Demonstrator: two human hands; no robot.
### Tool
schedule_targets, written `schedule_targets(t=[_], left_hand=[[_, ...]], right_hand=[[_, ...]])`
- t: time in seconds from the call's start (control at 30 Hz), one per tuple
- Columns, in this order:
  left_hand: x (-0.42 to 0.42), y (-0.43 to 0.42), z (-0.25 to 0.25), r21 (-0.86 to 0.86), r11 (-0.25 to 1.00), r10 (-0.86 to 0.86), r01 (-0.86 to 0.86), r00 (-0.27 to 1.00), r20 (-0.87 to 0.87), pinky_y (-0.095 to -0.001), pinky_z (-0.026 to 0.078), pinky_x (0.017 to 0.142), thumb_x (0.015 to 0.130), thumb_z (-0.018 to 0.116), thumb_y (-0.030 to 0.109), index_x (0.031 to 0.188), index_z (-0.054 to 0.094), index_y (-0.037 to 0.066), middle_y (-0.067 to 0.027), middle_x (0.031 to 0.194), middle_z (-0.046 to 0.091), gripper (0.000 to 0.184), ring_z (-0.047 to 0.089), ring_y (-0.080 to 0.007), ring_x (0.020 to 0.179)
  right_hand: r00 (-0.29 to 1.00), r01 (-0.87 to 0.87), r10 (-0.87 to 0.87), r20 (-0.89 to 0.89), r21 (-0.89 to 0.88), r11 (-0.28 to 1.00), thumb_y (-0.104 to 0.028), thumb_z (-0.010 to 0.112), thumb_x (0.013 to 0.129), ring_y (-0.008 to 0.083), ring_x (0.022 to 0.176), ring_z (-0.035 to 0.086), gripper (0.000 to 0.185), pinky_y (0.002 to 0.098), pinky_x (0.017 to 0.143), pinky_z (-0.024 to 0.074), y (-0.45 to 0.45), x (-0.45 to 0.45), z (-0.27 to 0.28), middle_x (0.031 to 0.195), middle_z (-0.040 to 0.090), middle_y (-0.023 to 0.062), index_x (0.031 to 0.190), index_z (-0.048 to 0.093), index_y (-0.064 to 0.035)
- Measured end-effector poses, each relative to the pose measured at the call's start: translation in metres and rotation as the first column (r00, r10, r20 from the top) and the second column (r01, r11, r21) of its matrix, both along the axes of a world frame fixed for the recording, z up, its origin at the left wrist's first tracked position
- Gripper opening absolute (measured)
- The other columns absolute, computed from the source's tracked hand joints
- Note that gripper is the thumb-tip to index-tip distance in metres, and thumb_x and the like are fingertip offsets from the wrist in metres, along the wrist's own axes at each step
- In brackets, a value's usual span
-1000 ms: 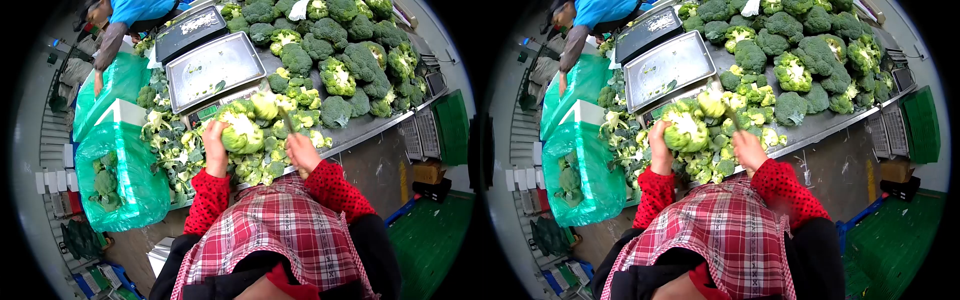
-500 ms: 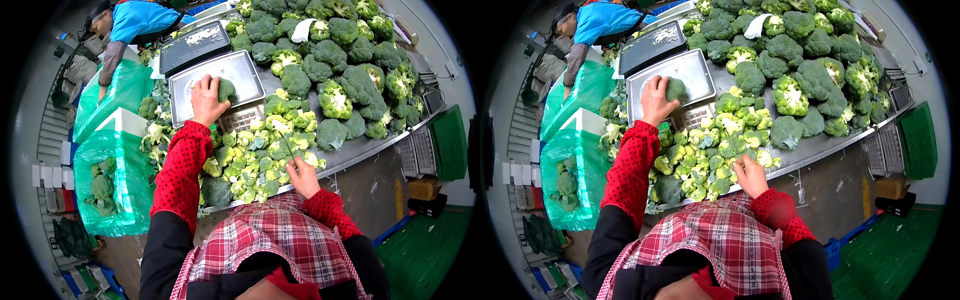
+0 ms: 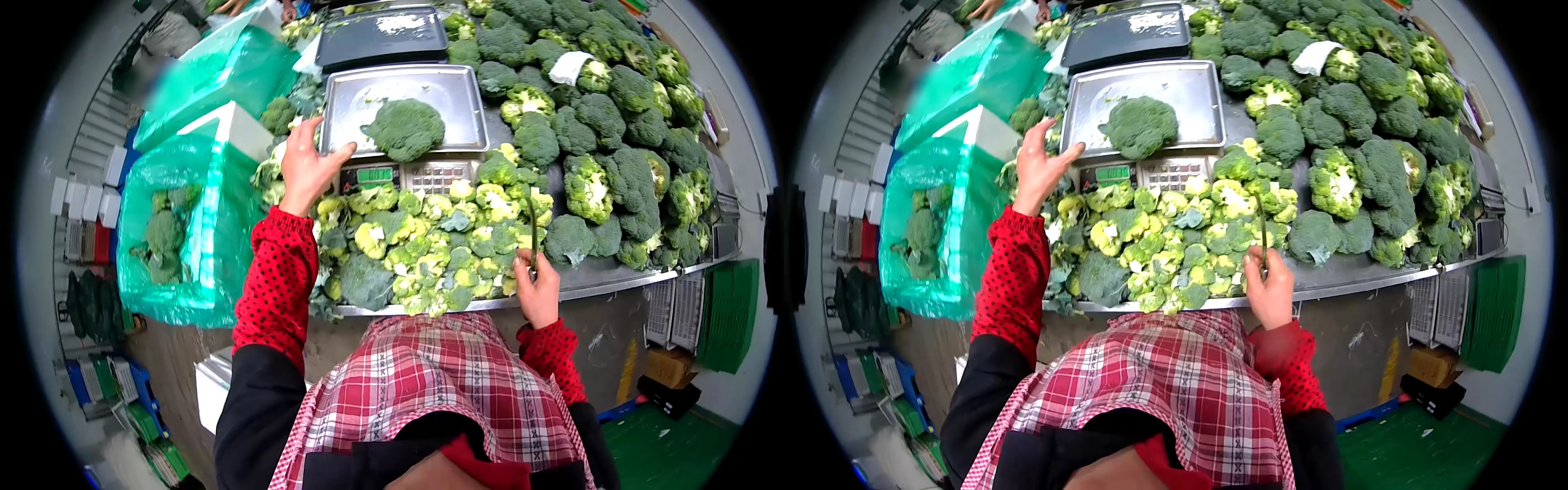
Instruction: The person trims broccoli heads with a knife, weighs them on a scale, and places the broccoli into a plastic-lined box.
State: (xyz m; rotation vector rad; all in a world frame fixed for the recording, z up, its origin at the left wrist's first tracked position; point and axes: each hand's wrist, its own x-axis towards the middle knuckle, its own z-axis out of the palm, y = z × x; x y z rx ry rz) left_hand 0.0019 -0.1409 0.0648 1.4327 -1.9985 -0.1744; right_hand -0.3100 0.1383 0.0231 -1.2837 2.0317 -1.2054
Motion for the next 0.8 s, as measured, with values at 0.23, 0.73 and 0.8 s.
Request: schedule_targets(t=[0.23, 0.73, 0.8], left_hand=[[-0.009, -0.007, 0.023, 0.259, 0.964, -0.008, 0.058, 0.982, -0.190, -0.0413, 0.043, 0.103, 0.066, 0.082, 0.051, 0.131, 0.053, -0.001, -0.0224, 0.128, 0.056, 0.089, 0.054, -0.0330, 0.122], [-0.141, 0.004, -0.005, 0.147, 0.968, -0.180, 0.204, 0.971, -0.159, -0.0421, 0.044, 0.101, 0.052, 0.084, 0.031, 0.130, 0.046, -0.002, -0.0190, 0.120, 0.052, 0.092, 0.052, -0.0342, 0.116], [-0.153, 0.006, 0.001, 0.038, 0.982, -0.180, 0.184, 0.980, -0.087, -0.0432, 0.044, 0.100, 0.054, 0.082, 0.032, 0.133, 0.041, 0.002, -0.0188, 0.123, 0.049, 0.094, 0.049, -0.0351, 0.119]], right_hand=[[0.994, -0.104, 0.104, 0.034, -0.019, 0.994, -0.012, 0.067, 0.089, 0.0186, 0.081, 0.064, 0.025, 0.0311, 0.075, 0.0505, -0.035, 0.017, 0.000, 0.086, 0.068, 0.0120, 0.108, 0.065, 0.0034], [0.636, -0.153, 0.115, 0.763, -0.021, 0.988, -0.026, 0.072, 0.088, 0.0051, 0.052, 0.049, 0.057, 0.0229, 0.047, 0.0414, -0.068, 0.004, 0.018, 0.094, 0.059, 0.0005, 0.134, 0.051, 0.0007], [0.656, -0.129, 0.075, 0.751, 0.013, 0.992, -0.023, 0.072, 0.089, 0.0052, 0.054, 0.049, 0.056, 0.0220, 0.047, 0.0412, -0.070, -0.007, 0.023, 0.099, 0.060, 0.0043, 0.134, 0.050, 0.0019]])
